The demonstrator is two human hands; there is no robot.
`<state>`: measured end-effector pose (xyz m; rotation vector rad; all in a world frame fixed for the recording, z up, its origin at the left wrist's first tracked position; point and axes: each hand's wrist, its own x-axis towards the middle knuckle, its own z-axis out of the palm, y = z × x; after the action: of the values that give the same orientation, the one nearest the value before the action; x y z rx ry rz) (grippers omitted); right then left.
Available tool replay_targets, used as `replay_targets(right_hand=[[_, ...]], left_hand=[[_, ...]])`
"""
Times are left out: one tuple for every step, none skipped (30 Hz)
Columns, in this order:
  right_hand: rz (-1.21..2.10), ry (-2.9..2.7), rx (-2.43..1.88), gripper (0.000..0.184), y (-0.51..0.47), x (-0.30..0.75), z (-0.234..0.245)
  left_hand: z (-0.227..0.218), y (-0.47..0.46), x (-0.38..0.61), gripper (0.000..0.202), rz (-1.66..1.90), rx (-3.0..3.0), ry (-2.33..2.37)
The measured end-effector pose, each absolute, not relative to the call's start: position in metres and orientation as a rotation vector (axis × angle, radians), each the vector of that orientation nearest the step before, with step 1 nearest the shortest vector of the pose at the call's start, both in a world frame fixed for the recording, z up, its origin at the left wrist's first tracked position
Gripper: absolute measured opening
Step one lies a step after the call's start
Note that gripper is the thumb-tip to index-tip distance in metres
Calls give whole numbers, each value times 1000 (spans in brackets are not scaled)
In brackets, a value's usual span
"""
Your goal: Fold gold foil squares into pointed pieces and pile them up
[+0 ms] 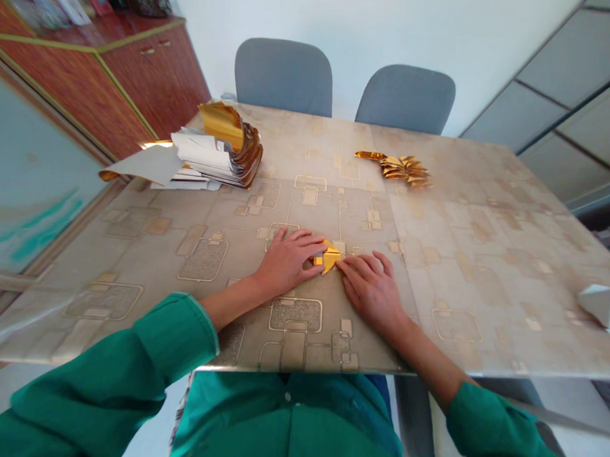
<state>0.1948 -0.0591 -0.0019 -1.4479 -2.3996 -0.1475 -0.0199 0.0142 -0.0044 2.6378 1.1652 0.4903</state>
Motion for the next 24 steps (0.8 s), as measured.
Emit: replay_targets(right_hand=[[-149, -2411, -1444, 27, -59, 195, -1], [-145, -2427, -1436, 26, -57, 195, 1], [-135, -2443, -1424, 25, -55, 196, 2], [-122, -2455, -1411, 23, -52, 196, 4], [-104, -2462, -1401, 21, -48, 196, 6], [-86, -2468, -1389, 20, -43, 197, 7], [-64, -2481, -1366, 19, -38, 198, 9], [-42, -2503, -1333, 19, -32, 199, 11], [-22, -2539, -1286, 18, -26, 200, 13], [8, -2589, -1220, 18, -21, 201, 15], [35, -2630, -1166, 17, -16, 203, 16], [52, -2656, -1125, 17, -12, 203, 17], [67, -2672, -1094, 17, -9, 204, 17], [73, -2674, -1080, 18, -7, 205, 17], [75, -2666, -1075, 19, -6, 205, 17], [76, -2656, -1076, 20, -6, 205, 16], [77, -2643, -1081, 21, -7, 205, 15], [79, -2628, -1087, 22, -7, 205, 14], [85, -2612, -1094, 22, -8, 205, 13], [97, -2593, -1093, 21, -8, 205, 12], [116, -2574, -1085, 20, -9, 205, 12], [144, -2557, -1070, 19, -8, 205, 11], [179, -2542, -1050, 19, -8, 205, 11], [219, -2528, -1030, 19, -8, 205, 11]], left_hand=[[-5, 14, -20, 36, 498, 2638, 1160], [-6, 15, -20, 36, 504, 2639, 1155], [-7, 15, -19, 36, 509, 2642, 1148], [-8, 15, -19, 36, 513, 2644, 1142], [-8, 15, -19, 36, 515, 2646, 1135], [-8, 15, -19, 37, 516, 2647, 1129], [-8, 14, -19, 37, 516, 2645, 1126], [-8, 14, -19, 37, 517, 2641, 1125], [-8, 14, -19, 37, 518, 2636, 1125], [-7, 14, -19, 38, 522, 2633, 1126], [-6, 14, -19, 39, 531, 2635, 1128], [-5, 14, -20, 39, 542, 2641, 1127], [-4, 14, -20, 38, 555, 2652, 1122], [-3, 14, -20, 38, 572, 2665, 1117], [-2, 14, -20, 37, 589, 2680, 1111], [0, 14, -20, 37, 606, 2694, 1107], [1, 14, -20, 37, 623, 2703, 1109], [2, 13, -20, 38, 638, 2710, 1117], [3, 13, -19, 38, 648, 2716, 1124], [3, 13, -19, 38, 651, 2723, 1129], [3, 12, -19, 38, 651, 2730, 1132], [3, 12, -19, 38, 649, 2738, 1132], [2, 12, -18, 38, 644, 2745, 1125], [1, 12, -18, 39, 638, 2747, 1115]])
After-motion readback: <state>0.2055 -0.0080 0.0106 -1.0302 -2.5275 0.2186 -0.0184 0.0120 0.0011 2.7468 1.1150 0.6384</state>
